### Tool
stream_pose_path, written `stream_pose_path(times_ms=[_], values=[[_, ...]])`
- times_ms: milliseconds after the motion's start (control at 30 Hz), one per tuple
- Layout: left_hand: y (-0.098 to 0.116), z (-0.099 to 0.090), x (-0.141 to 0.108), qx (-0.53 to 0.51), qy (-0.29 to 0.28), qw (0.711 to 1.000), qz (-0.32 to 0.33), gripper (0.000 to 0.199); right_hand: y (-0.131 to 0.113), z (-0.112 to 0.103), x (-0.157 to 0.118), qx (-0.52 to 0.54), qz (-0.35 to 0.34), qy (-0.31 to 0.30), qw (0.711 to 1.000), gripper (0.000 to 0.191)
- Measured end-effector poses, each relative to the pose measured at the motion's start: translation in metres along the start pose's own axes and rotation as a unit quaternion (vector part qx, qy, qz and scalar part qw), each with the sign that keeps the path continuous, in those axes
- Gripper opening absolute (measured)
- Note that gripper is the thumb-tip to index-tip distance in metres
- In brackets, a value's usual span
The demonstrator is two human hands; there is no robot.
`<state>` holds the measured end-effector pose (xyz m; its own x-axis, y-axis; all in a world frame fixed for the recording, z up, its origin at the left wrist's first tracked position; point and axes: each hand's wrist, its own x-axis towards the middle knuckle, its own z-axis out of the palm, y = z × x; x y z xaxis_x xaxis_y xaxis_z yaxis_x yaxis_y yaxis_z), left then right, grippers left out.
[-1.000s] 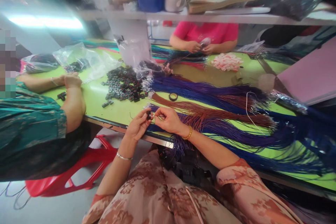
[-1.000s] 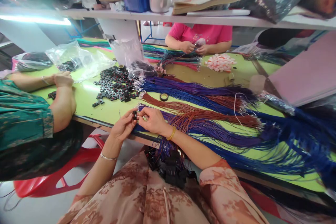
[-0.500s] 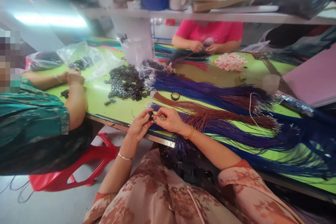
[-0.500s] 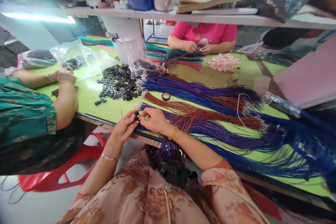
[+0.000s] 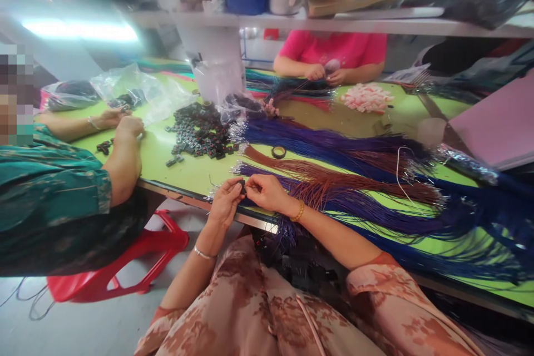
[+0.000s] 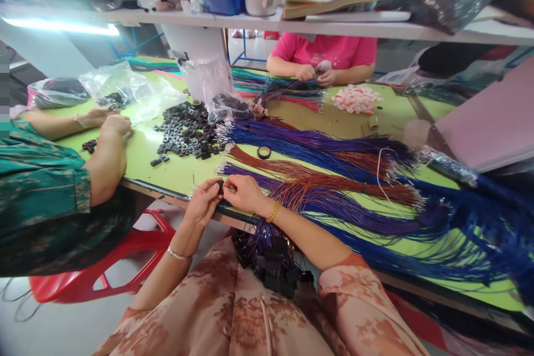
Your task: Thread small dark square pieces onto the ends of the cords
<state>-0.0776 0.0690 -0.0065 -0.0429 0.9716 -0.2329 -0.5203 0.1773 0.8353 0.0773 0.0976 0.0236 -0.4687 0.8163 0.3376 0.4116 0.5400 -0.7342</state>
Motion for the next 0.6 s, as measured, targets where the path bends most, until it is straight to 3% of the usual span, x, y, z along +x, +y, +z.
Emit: stream_pose_path(times_ms=[333,433,500,600], values=[[-0.009,-0.001,-0.004,0.020,0.034,0.999,0.033,0.040,0.000,0.015,-0.006,-0.066,0.009,-0.006,0.998,0.010],[-0.005,-0.002,-0.002,0.031,0.021,0.999,0.035,0.038,0.006,0.002,0.005,-0.016,0.018,-0.034,0.999,0.014],[-0.001,-0.002,0.002,0.027,0.010,0.999,0.042,0.037,0.015,-0.012,0.016,0.002,0.041,-0.014,0.999,0.020],[0.002,-0.003,0.009,0.018,-0.004,0.999,0.045,0.035,0.035,-0.028,0.030,-0.107,0.103,-0.012,0.989,0.012]])
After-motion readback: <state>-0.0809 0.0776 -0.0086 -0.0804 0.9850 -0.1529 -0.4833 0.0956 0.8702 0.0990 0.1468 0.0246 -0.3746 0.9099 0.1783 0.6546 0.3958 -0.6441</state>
